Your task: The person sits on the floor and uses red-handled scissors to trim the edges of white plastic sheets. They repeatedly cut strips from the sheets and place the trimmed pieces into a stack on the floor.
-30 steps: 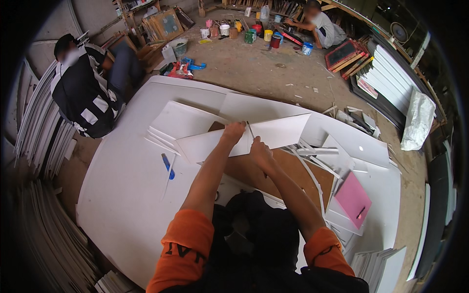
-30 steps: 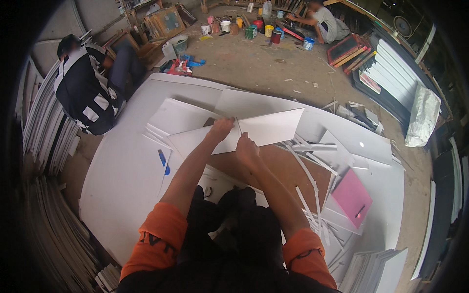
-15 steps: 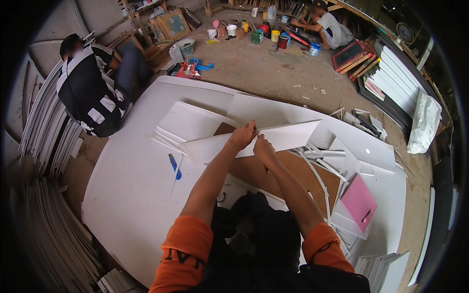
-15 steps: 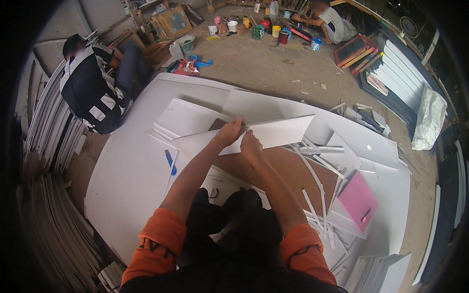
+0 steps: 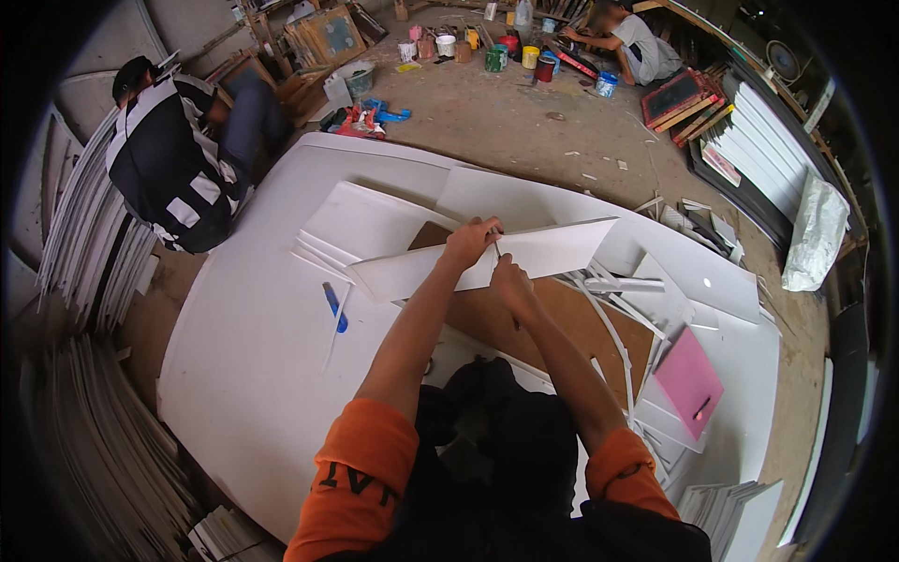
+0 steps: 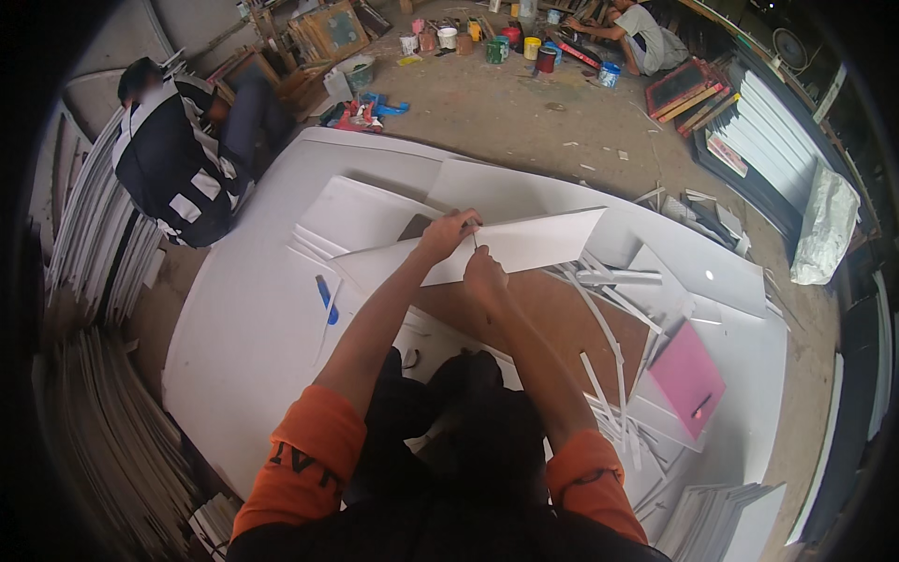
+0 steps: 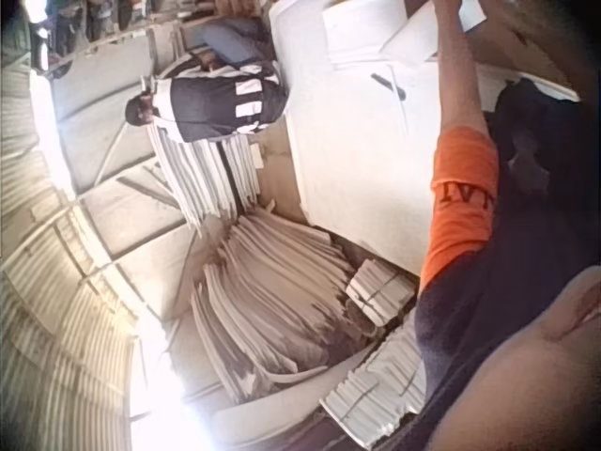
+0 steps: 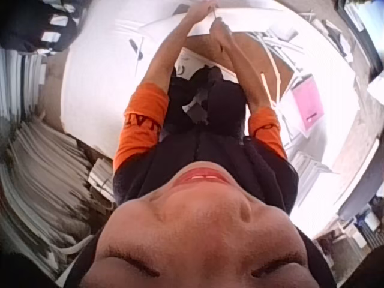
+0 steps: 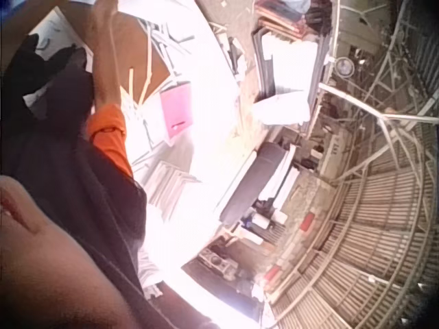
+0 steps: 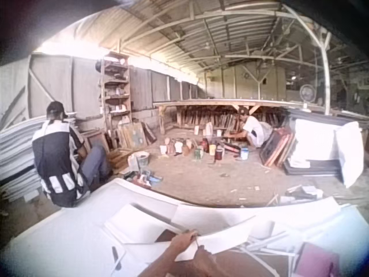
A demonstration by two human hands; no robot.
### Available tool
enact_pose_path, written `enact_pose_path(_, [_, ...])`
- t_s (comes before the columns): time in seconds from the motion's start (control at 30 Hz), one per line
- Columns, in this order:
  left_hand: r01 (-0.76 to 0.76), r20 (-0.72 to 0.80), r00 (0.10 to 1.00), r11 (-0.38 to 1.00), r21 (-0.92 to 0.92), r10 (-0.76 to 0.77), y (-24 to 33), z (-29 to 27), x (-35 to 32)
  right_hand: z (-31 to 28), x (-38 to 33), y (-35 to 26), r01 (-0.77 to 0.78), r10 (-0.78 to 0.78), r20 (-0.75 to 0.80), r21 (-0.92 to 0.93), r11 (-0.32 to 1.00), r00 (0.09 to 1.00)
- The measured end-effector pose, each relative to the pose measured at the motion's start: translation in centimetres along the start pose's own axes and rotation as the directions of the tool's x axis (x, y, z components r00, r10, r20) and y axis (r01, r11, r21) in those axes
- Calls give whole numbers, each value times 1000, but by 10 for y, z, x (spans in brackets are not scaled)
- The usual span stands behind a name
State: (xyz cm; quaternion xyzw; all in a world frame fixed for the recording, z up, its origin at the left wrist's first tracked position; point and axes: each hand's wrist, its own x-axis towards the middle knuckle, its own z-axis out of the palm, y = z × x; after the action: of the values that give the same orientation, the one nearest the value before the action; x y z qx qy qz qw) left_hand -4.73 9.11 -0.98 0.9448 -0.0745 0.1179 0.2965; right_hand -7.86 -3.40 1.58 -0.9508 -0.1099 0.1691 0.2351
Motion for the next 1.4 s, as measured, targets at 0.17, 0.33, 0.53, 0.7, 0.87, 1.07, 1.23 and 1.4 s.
enact_pose_path(0.17, [30,62,998,999,30,-32,3,0,1,-7,-23,6,24,-24,33,-25,999,999])
enact_pose_path(0.33, [-42,54,998,999,-32,44,-6,0,5,-5,-10,2,-18,19,56,-15,1000,998])
enact_pose_path(0.53, [-100,40,994,994,-36,102,-6,4,3,3,11,2,-6,6,11,11,1000,1000])
enact_pose_path(0.7, [-28,68,997,996,86,22,4,4,0,8,15,7,-6,6,13,28,1000,1000])
enact_pose_path(0.87, [14,116,993,989,145,-31,9,-1,1,7,14,6,1,0,-17,18,1000,1000])
enact_pose_path(1.07, [-27,140,990,984,176,2,3,-6,6,10,14,3,8,-8,-29,7,1000,1000])
enact_pose_path(1.23, [7,153,988,986,167,-33,1,-2,-3,16,8,4,13,-13,-24,3,1000,1000])
enact_pose_path(1.4, [21,184,982,992,126,-44,4,0,-2,11,2,12,26,-26,-6,32,999,1000])
